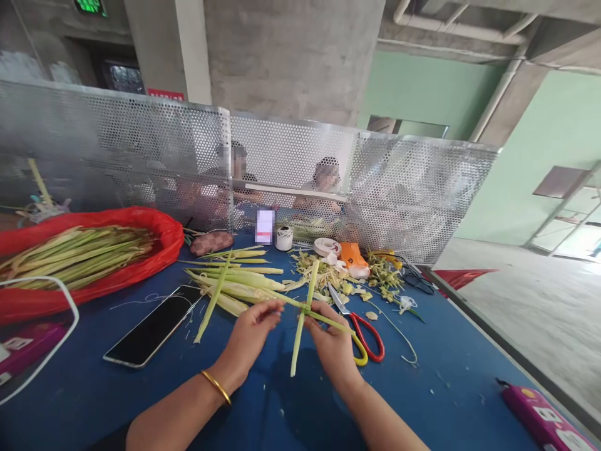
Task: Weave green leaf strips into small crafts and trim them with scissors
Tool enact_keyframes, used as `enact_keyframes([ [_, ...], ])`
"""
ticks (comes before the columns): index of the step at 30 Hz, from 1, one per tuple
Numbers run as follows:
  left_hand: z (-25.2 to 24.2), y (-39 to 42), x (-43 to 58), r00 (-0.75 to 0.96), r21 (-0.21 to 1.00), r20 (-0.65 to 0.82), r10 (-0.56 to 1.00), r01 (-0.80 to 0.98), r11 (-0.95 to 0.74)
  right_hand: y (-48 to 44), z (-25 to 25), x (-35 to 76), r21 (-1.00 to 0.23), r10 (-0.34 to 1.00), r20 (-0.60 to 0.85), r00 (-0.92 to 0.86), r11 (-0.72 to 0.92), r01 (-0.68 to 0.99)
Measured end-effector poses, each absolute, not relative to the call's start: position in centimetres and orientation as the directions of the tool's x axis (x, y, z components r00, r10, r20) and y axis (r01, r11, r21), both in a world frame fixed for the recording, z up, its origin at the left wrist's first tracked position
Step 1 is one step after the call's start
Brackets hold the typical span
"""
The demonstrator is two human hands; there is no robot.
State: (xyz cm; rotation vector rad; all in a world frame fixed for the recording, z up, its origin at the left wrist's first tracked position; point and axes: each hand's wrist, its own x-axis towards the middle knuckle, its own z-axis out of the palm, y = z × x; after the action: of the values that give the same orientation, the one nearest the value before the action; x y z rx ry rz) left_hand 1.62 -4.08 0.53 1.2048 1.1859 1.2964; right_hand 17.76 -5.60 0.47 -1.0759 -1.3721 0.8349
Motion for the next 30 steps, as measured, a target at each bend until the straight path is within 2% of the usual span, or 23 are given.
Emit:
enact_keyframes([
  [2, 1.3, -3.5, 0.7, -0.135, 0.975, -0.086, 0.987, -0.214, 0.056, -5.3, 0.8, 18.2, -0.924, 0.935, 0.354, 0.032, 0.345, 0.162],
  [4, 2.4, -3.2, -0.4, -0.147, 0.959, -0.11, 0.983, -0.274, 0.066, -5.3, 1.3, 18.5, -0.918, 0.935, 0.353, -0.037, 0.353, 0.181],
  [6, 3.6, -3.3, -1.0, -0.057, 0.989, -0.017, 0.998, -0.149, 0.008, -5.5, 1.8, 18.5, -0.912, 0.931, 0.346, -0.118, 0.363, 0.192],
  [8, 4.4, -3.7, -1.2, 0.141, 0.996, 0.073, 0.987, 0.037, -0.079, -5.9, 2.3, 18.3, -0.91, 0.922, 0.324, -0.211, 0.364, 0.196],
  [11, 4.3, -4.5, -0.5, 0.391, 0.984, 0.067, 0.918, 0.128, -0.127, -6.3, 2.6, 17.8, -0.926, 0.92, 0.252, -0.299, 0.319, 0.202],
  [13, 3.7, -4.9, 0.2, 0.432, 0.994, 0.01, 0.902, 0.096, -0.057, -6.2, 2.4, 17.8, -0.93, 0.933, 0.232, -0.276, 0.296, 0.219],
  [17, 2.6, -5.2, 1.1, 0.358, 0.989, -0.123, 0.926, -0.035, 0.145, -5.4, 1.8, 18.5, -0.905, 0.95, 0.256, -0.178, 0.3, 0.301],
  [22, 2.6, -5.5, 1.2, 0.395, 0.938, -0.233, 0.889, -0.149, 0.312, -4.8, 1.3, 19.2, -0.86, 0.939, 0.266, -0.218, 0.333, 0.386],
  [27, 3.7, -5.6, 0.3, 0.578, 0.866, -0.304, 0.757, -0.164, 0.473, -5.3, 1.6, 19.0, -0.812, 0.927, 0.296, -0.229, 0.371, 0.451],
  [30, 4.1, -5.6, -0.4, 0.717, 0.81, -0.251, 0.651, -0.212, 0.546, -5.3, 1.7, 19.3, -0.833, 0.918, 0.267, -0.294, 0.373, 0.41],
])
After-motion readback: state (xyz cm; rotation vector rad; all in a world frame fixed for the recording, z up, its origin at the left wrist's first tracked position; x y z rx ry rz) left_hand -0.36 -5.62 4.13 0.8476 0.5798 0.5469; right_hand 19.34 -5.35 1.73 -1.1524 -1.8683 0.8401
